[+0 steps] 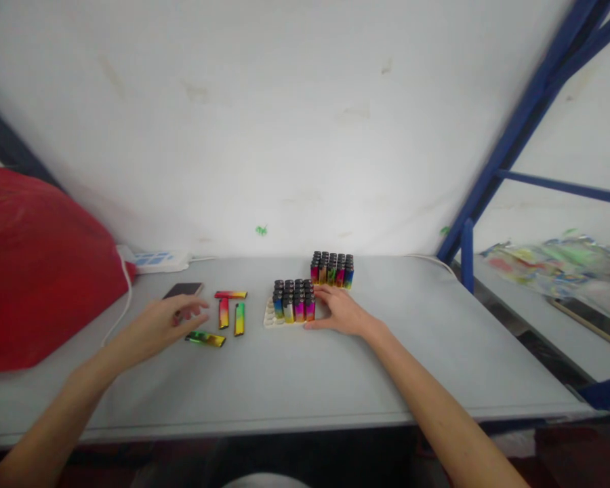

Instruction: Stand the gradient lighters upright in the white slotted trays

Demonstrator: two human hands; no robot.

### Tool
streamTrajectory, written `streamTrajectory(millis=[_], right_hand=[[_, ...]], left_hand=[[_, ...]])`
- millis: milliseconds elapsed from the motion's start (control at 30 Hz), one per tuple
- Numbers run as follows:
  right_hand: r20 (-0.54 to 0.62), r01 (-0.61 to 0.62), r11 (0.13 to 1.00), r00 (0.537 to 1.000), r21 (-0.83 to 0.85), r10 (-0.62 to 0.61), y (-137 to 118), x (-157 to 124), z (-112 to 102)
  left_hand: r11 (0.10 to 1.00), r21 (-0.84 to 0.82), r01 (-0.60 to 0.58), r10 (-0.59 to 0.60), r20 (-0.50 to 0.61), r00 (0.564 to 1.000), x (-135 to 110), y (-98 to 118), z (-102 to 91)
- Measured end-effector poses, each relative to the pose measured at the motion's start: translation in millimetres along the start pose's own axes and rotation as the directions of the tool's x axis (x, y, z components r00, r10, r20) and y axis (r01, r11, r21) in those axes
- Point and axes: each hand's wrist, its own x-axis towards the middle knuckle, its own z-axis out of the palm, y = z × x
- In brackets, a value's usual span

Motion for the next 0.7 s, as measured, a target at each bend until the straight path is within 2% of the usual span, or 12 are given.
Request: streamTrajectory(millis=[133,333,433,500,567,633,700], right_hand=[[-0.008,0.003,1.000,1.000,0.002,-0.003,0,0,1],[-0.004,0.007,1.000,1.000,0.001,-0.007,1,0,1],[0.007,0.012,1.000,1.000,0.000,-0.012,0,1,-1],[0.004,0.020,1.000,1.000,0.005,-0.020,-1,1,-1],[0.000,0.020,1.000,1.000,0.010,-0.020,-1,1,-2],[-0.004,0.015,1.000,1.000,0.012,-0.015,-1,0,-2],[-0.002,0.012,1.000,1.000,0.012,-0.012,-1,0,-2]], left_hand=[[0.998,0.031,-0.060,0.056,0.110,0.992,-20,-15,-1.1],[0.999,-0.013,-0.045,0.047,0.193,0.980,-21,-22,-5.9],[0.992,-0.125,0.002,0.018,0.160,0.987,-17,-12,-11.8],[0.953,-0.299,0.044,0.000,0.146,0.989,-12,0,-12.2],[0.842,-0.532,0.089,-0.017,0.140,0.990,-5,15,-7.4],[0.644,-0.753,0.137,-0.049,0.138,0.989,4,34,1.9],[0.416,-0.888,0.198,-0.065,0.188,0.980,14,53,13.6]])
